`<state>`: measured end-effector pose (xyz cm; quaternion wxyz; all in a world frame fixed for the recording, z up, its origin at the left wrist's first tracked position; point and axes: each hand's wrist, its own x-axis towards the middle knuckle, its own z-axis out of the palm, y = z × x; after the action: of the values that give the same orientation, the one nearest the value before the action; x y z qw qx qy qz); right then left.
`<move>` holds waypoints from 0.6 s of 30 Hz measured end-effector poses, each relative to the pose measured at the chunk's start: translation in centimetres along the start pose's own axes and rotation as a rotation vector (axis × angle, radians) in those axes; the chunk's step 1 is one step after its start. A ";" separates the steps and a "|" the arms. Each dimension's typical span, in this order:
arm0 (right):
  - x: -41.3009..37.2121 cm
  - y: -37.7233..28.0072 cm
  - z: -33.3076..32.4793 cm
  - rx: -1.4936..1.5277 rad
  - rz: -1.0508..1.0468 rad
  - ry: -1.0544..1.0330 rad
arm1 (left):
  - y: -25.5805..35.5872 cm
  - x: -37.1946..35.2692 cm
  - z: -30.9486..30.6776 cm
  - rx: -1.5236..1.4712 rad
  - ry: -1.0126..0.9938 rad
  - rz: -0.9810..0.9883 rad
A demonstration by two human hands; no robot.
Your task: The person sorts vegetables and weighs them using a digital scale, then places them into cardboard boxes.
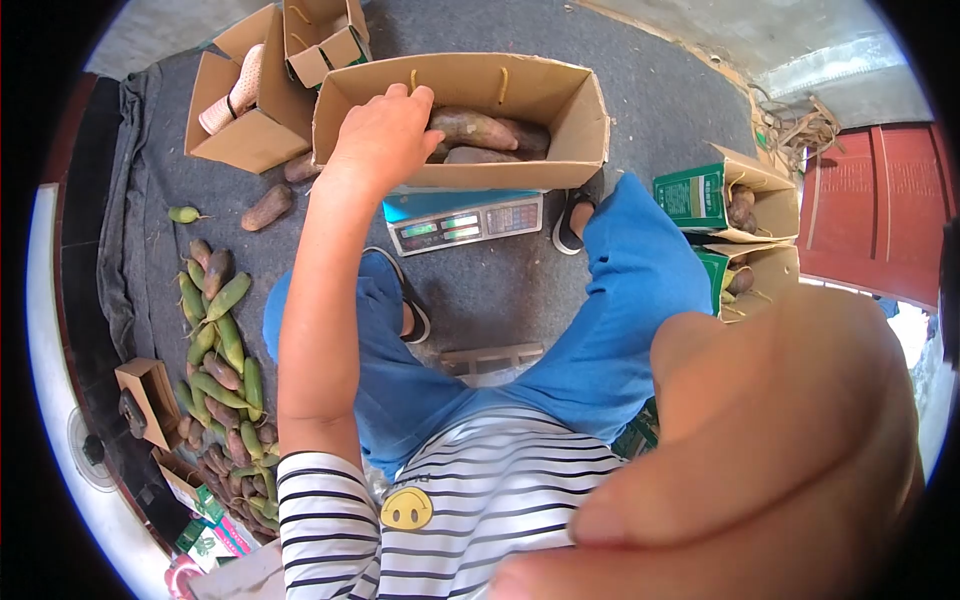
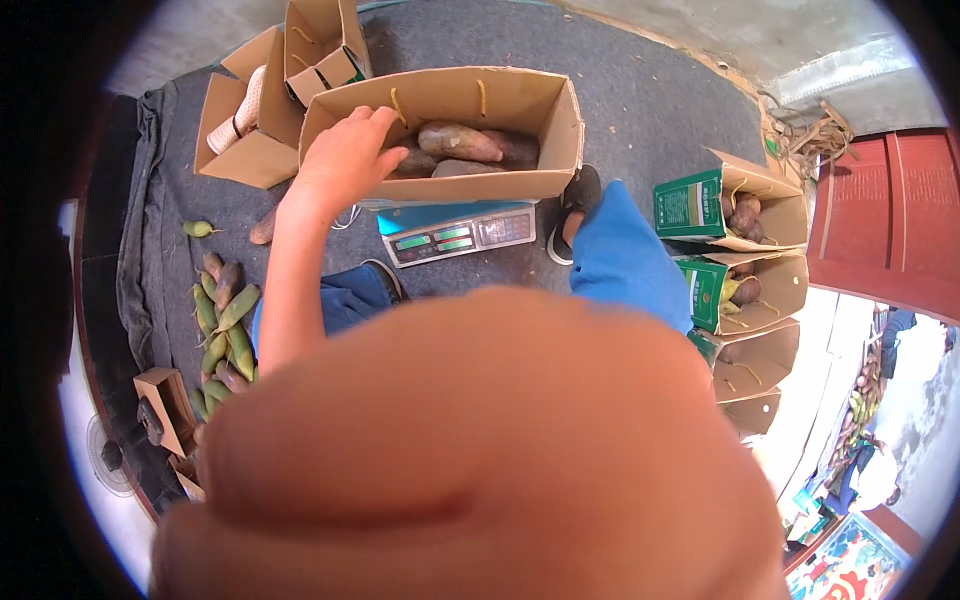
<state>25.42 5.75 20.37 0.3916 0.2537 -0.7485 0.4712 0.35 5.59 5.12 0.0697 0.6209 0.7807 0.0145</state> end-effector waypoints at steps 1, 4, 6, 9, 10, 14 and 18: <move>-0.1 0.2 0.2 0.004 0.003 -0.004 | 0.0 -0.1 0.0 0.001 0.000 -0.003; -0.1 0.2 0.3 0.013 0.001 -0.004 | 0.0 -0.2 -0.3 0.004 -0.004 -0.013; 0.1 -0.1 0.4 0.028 0.000 0.000 | 0.1 -0.3 -0.2 -0.012 -0.010 -0.014; 0.4 -0.3 0.4 0.036 -0.013 -0.003 | -0.2 -0.2 0.1 -0.009 0.035 -0.001; 0.5 -0.1 0.5 0.036 -0.014 -0.005 | -0.2 -0.2 0.2 -0.006 0.055 0.008; 0.6 0.5 0.8 0.043 -0.009 0.000 | -0.2 -0.2 0.1 0.003 0.011 0.007; 1.0 2.5 2.2 0.011 -0.004 0.036 | -0.2 0.1 0.1 0.004 0.050 -0.003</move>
<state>22.21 4.86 19.37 0.4047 0.2488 -0.7381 0.4792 0.11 5.61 5.04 0.0491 0.6191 0.7833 0.0284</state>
